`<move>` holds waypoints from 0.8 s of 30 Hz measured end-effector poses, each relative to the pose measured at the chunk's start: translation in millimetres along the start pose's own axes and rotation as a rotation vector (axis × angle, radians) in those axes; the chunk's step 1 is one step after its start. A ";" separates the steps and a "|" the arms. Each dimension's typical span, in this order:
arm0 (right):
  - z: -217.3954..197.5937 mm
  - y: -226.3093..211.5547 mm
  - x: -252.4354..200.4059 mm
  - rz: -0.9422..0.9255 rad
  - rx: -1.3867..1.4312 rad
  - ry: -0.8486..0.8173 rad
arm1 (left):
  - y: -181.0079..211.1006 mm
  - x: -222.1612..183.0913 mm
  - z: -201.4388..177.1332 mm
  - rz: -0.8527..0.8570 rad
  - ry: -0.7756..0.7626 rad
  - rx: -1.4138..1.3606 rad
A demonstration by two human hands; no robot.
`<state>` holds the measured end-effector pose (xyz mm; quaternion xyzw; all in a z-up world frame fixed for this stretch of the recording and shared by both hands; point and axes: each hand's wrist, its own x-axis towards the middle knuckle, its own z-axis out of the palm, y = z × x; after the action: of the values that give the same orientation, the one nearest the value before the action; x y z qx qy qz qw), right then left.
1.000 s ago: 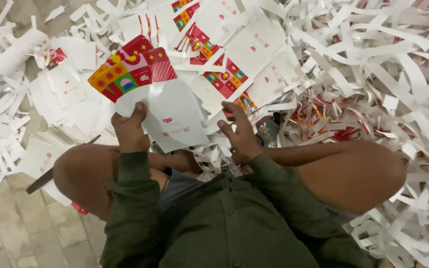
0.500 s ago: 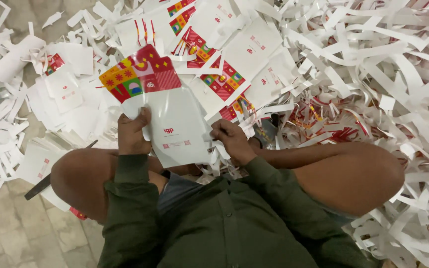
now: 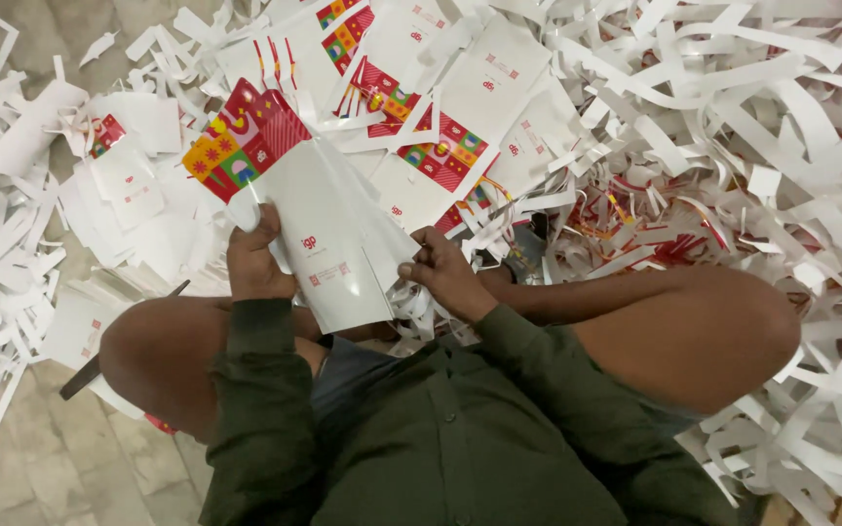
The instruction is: The person is sitting on a floor covered in paper scraps, picking out semi-assembled paper bags and stacking them neatly.
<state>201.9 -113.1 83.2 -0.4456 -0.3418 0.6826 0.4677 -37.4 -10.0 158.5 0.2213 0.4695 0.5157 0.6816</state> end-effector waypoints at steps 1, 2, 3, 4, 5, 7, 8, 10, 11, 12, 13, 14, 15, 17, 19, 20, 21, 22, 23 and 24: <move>-2.2 2.3 -2.5 0.001 0.003 0.010 | 2.1 -1.8 -5.8 -0.008 -0.005 0.003; -5.1 3.6 -2.3 -0.068 -0.157 0.044 | 5.1 -1.5 -10.6 0.074 0.006 0.146; -7.8 4.8 -2.0 -0.135 -0.317 0.080 | 8.5 -0.9 -15.4 0.157 0.017 0.288; -13.1 7.8 -1.2 -0.138 -0.316 0.086 | 18.7 -4.4 -9.7 0.156 0.010 0.290; -17.8 11.0 -0.3 -0.140 -0.415 0.116 | 29.2 -7.8 -4.6 0.262 0.010 0.377; -29.5 29.4 0.8 -0.136 -0.510 0.134 | 45.1 -13.8 -5.5 0.367 0.022 0.468; -37.2 43.2 3.3 -0.050 -0.625 0.082 | 51.2 -14.7 -10.6 0.397 0.032 0.385; -47.8 66.3 5.1 0.027 -0.740 0.022 | 61.5 -16.1 -17.2 0.438 0.046 0.303; -51.2 75.7 4.5 0.079 -0.951 -0.078 | 65.3 -16.5 -18.6 0.434 0.035 0.320; -54.4 85.1 3.4 0.131 -1.163 -0.186 | 68.9 -19.5 -21.3 0.431 0.030 0.334; -47.2 76.0 5.1 0.121 -1.167 -0.199 | 68.7 -21.3 -19.6 0.442 0.042 0.334; -43.1 67.2 2.3 -0.002 -1.196 -0.158 | 64.4 -22.8 -17.4 0.414 -0.008 0.303; -39.2 58.9 -0.2 -0.125 -1.222 -0.117 | 59.8 -23.8 -15.2 0.386 -0.058 0.272; -26.3 5.3 -3.4 -0.164 -0.874 -0.014 | 41.9 -19.6 -12.1 0.337 -0.047 0.308; -12.1 -35.9 -11.4 -0.182 -0.523 0.076 | 16.9 -22.3 -7.7 0.282 -0.024 0.343; -5.9 -52.1 -14.0 -0.179 -0.163 0.088 | 2.7 -19.9 -1.4 0.222 -0.019 0.384; 0.4 -68.8 -16.6 -0.173 0.198 0.100 | -11.1 -17.7 5.6 0.162 -0.016 0.424; -3.2 -60.6 -16.2 -0.175 0.187 0.100 | -31.3 -14.7 10.8 0.164 -0.019 0.413; -6.5 -52.9 -15.9 -0.143 0.168 0.112 | -50.6 -11.8 16.5 0.104 -0.055 0.441; -9.6 -46.2 -12.6 -0.110 0.147 0.111 | -68.3 -8.6 21.8 0.052 -0.083 0.465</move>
<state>228.4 -109.3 124.1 -0.4276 -0.2884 0.6534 0.5541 15.1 -39.2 118.4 0.4052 0.5415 0.4016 0.6175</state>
